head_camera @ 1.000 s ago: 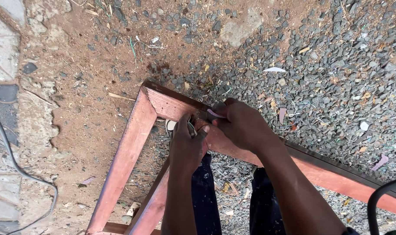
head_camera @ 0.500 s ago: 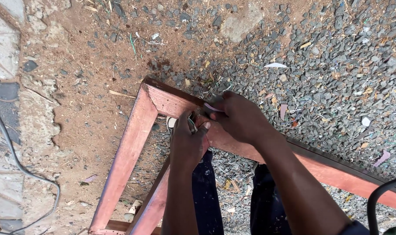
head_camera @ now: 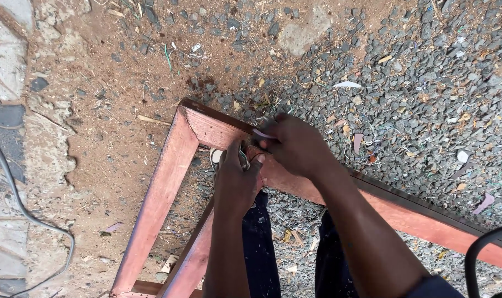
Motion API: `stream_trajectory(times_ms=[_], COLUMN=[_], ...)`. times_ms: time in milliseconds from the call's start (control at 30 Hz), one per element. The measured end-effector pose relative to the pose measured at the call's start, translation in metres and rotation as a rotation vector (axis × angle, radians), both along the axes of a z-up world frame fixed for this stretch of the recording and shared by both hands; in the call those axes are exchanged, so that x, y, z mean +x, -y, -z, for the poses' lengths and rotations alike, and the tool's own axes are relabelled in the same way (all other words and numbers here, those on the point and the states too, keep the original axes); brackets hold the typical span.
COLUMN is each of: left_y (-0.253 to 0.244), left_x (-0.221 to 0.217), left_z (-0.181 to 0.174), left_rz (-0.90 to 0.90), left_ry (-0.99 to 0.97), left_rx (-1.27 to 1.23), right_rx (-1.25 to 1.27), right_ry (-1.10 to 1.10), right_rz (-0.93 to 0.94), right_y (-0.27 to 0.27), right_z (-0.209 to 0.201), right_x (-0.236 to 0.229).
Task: Sanding the surfaces and edges of a wooden frame using sandpaper to prepare it for finishing.
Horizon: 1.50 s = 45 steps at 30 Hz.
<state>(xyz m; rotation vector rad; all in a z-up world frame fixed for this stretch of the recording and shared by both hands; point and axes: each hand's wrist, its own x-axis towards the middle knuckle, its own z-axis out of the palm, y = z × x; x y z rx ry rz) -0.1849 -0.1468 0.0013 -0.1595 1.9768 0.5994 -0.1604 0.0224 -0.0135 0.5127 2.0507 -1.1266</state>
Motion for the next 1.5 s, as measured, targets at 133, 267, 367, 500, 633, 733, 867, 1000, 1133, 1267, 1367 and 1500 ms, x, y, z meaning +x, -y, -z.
stream_trajectory(times_ms=[133, 267, 367, 500, 633, 733, 867, 1000, 1133, 1267, 1367, 1500], left_y=[-0.007, -0.007, -0.004, -0.004, -0.005, -0.004, -0.004, -0.011, -0.010, -0.001, 0.012, 0.022], left_x=[-0.012, -0.015, -0.010, -0.008, -0.008, -0.008, -0.008, -0.016, -0.027, -0.032, -0.031, -0.030], left_z=[-0.013, -0.004, -0.007, -0.007, -0.006, -0.004, -0.007, -0.021, -0.028, -0.023, -0.014, -0.008], left_rz=[-0.019, -0.034, -0.050, -0.048, -0.028, -0.053, -0.018, -0.058, -0.167, -0.362, -0.448, -0.575], left_ry=[0.023, 0.064, 0.094, 0.076, 0.051, 0.052, 0.042, 0.111, 0.173, 0.151, 0.067, -0.081], left_rx=[0.010, 0.001, -0.024, -0.037, -0.030, 0.004, 0.014, 0.035, 0.047, -0.036, -0.154, -0.152], right_rx=[0.027, -0.104, -0.026, -0.282, -0.195, 0.012, 0.122, -0.230, -0.404, -0.237, -0.271, -0.339], right_ry=[-0.065, 0.032, 0.040, 0.025, -0.066, 0.209, 0.580, 0.455, 0.424, 0.478, 0.302, 0.447], right_rz=[-0.044, 0.144, 0.185, 0.381, 0.406, 0.454, 0.549, 0.758, 0.703, 0.431, 0.188, 0.439], right_y=[0.004, -0.027, -0.034, -0.015, -0.013, -0.025, -0.029, -0.006, -0.005, -0.046, -0.069, -0.003], right_z=[0.024, -0.028, -0.041, -0.043, -0.047, -0.024, 0.000, 0.015, 0.020, 0.027, 0.073, 0.026], right_x=[0.001, 0.033, 0.061, 0.061, 0.097, 0.170, 0.181, 0.069, 0.030, 0.084, 0.134, -0.031])
